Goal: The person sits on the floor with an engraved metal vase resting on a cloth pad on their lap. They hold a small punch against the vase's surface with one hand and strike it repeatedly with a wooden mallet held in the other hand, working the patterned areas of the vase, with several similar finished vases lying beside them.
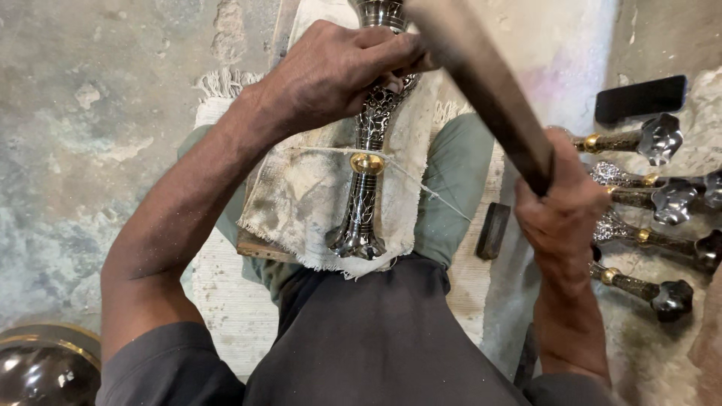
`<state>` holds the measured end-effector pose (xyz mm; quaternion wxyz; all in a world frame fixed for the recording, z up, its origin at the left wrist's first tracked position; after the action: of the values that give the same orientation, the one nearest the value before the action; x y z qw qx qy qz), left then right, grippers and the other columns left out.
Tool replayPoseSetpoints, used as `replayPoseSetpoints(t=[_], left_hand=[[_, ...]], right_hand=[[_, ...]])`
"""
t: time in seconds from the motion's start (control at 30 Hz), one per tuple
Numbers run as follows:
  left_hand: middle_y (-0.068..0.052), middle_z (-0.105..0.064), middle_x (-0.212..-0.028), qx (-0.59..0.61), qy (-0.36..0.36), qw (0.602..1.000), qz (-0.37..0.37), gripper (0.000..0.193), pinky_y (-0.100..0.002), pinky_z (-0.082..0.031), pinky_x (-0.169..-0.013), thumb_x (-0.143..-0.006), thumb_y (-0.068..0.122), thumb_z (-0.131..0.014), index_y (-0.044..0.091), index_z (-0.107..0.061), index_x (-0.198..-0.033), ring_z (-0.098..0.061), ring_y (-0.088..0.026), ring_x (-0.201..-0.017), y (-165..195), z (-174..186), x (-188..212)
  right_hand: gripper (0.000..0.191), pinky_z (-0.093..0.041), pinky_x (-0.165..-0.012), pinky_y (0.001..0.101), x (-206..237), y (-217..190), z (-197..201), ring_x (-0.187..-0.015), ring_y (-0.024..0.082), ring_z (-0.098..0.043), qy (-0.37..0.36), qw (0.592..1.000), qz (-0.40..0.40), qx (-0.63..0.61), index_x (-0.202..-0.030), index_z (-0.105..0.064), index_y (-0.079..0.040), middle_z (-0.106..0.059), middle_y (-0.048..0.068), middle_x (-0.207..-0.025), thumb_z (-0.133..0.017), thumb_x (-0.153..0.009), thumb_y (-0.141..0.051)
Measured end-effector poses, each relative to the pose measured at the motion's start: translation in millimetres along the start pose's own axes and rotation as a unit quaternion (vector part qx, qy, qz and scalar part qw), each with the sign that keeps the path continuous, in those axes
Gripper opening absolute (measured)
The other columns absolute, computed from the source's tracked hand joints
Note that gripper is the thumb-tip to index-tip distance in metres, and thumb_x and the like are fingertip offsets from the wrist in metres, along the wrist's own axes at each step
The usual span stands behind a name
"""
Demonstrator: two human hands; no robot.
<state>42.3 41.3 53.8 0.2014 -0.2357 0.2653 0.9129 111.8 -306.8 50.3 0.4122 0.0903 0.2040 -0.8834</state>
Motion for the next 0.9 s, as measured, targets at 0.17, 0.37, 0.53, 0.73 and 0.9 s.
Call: replayPoseSetpoints(t=[0.17, 0.37, 0.53, 0.73, 0.9], left_hand=[[-0.008, -0.074, -0.112, 0.032, 0.041, 0.999, 0.014, 0.040, -0.035, -0.064, -0.073, -0.106, 0.009, -0.073, 0.011, -0.050, -0.140, -0.077, -0.025, -0.093, 10, -2, 0], [-0.007, -0.074, -0.111, -0.032, 0.050, 0.998, 0.014, 0.045, -0.036, -0.062, -0.066, -0.105, 0.008, -0.071, 0.012, -0.049, -0.144, -0.076, -0.026, -0.088, 10, -7, 0], [-0.007, -0.074, -0.101, -0.015, 0.045, 0.999, 0.017, 0.040, -0.034, -0.061, -0.061, -0.106, 0.010, -0.071, 0.013, -0.053, -0.141, -0.074, -0.022, -0.078, 10, -12, -2], [-0.010, -0.073, -0.104, 0.060, 0.034, 0.996, 0.051, 0.021, -0.033, -0.062, -0.063, -0.105, 0.002, -0.066, 0.009, -0.060, -0.124, -0.075, -0.020, -0.080, 6, -1, -3], [-0.008, -0.072, -0.104, 0.146, 0.024, 0.987, 0.067, 0.021, -0.031, -0.067, -0.080, -0.111, 0.007, -0.068, 0.009, -0.056, -0.127, -0.078, -0.018, -0.097, 2, 8, -9]], right_hand=[[0.038, -0.053, -0.061, 0.0276, 9, 7, 4, -0.066, 0.014, -0.064, 0.023, 0.989, -0.071, -0.129, -0.135, -0.059, -0.005, -0.062, 0.005, -0.079, -0.075, -0.101, -0.007], [0.045, -0.055, -0.066, 0.0285, -9, -5, 18, -0.073, 0.012, -0.065, 0.085, 0.981, -0.029, -0.171, -0.145, -0.057, -0.002, -0.064, 0.006, -0.088, -0.078, -0.106, -0.008], [0.039, -0.054, -0.056, 0.0249, -33, -26, 25, -0.071, 0.012, -0.066, 0.078, 0.992, 0.065, -0.075, -0.141, -0.061, -0.001, -0.068, 0.007, -0.092, -0.074, -0.104, -0.003], [0.032, -0.049, -0.056, 0.0281, -16, -16, 20, -0.061, 0.014, -0.059, 0.040, 0.996, -0.049, -0.063, -0.129, -0.068, 0.004, -0.062, 0.006, -0.077, -0.074, -0.097, 0.002], [0.027, -0.058, -0.074, 0.0228, 8, -4, 4, -0.079, 0.012, -0.072, 0.021, 0.929, -0.187, -0.320, -0.123, -0.064, 0.002, -0.071, 0.001, -0.086, -0.077, -0.100, -0.001]])
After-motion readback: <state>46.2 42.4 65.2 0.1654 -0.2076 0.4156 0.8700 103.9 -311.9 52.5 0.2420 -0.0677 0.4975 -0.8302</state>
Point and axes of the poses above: each hand's wrist, its own x-axis away from the middle knuckle, its own z-axis out of the back of the hand, y = z × x, the point moved 2 cm from there along -x, towards the middle knuckle
